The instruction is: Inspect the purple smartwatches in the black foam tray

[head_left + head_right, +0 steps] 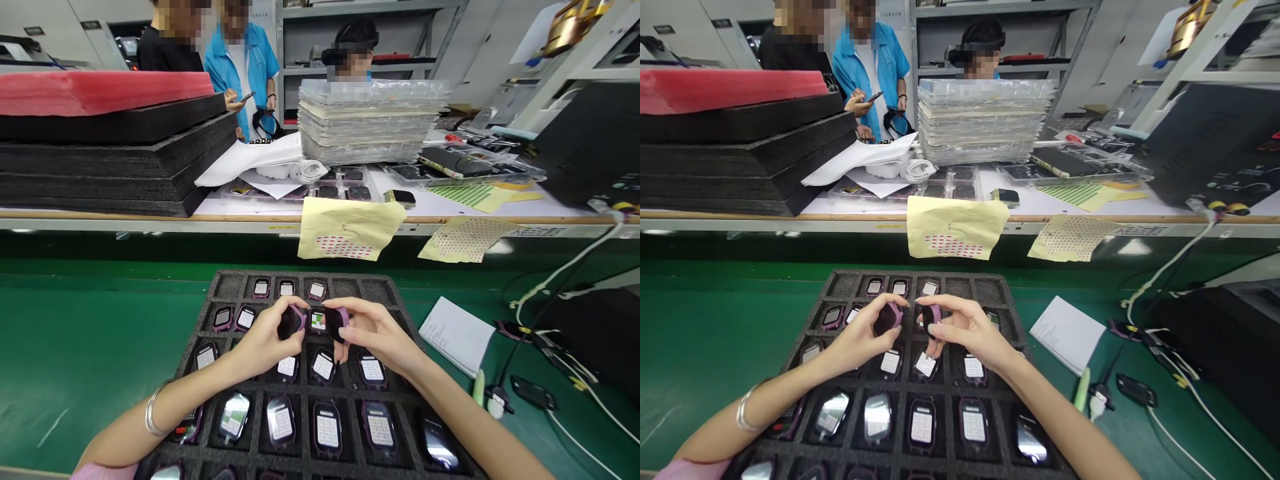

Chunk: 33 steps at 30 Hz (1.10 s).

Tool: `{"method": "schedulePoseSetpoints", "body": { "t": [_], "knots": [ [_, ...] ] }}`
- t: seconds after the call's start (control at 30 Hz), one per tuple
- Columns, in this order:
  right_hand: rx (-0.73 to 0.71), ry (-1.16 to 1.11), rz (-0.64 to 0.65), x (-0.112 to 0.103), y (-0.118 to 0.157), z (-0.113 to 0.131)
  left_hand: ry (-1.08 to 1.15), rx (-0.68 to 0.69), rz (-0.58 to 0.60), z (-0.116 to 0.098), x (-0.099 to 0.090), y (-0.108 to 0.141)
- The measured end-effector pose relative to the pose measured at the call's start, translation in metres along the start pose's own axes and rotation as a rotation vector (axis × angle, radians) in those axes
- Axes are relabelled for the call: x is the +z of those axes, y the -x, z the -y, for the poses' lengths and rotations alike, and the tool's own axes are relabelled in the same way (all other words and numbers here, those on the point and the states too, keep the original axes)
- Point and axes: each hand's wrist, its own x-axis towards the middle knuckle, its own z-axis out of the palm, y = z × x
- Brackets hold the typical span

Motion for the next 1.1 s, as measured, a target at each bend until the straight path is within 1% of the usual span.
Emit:
{"method": "schedulePoseSetpoints", "body": {
  "t": [0.13, 0.23, 0.4, 0.47, 0.57, 0.8, 0.97, 1.1],
  "knots": [
    [-0.025, -0.064, 0.003, 0.002, -0.002, 0.002, 0.02, -0.013, -0.031, 0.0, -0.001, -0.001],
    [-0.017, -0.075, 0.019, 0.001, -0.003, 0.001, 0.037, -0.012, -0.046, 0.002, -0.002, -0.001],
    [0.02, -0.042, 0.072, -0.006, -0.002, -0.004, 0.017, 0.023, 0.016, 0.002, -0.005, 0.0],
    [0.004, -0.058, 0.08, -0.007, -0.002, -0.005, 0.011, 0.03, 0.015, 0.001, -0.006, 0.001],
    [-0.032, -0.098, 0.071, -0.005, -0.003, -0.004, 0.008, 0.037, -0.006, 0.0, -0.006, 0.001],
    [-0.039, -0.097, 0.019, -0.006, -0.003, -0.003, 0.053, -0.003, -0.079, 0.003, -0.009, -0.002],
    [-0.038, -0.085, 0.003, -0.008, -0.003, -0.004, 0.048, -0.009, -0.069, 0.003, -0.011, -0.001],
    [-0.082, -0.108, -0.002, -0.007, -0.003, -0.003, 0.038, -0.045, -0.093, 0.003, -0.013, -0.001]
  ]
}}
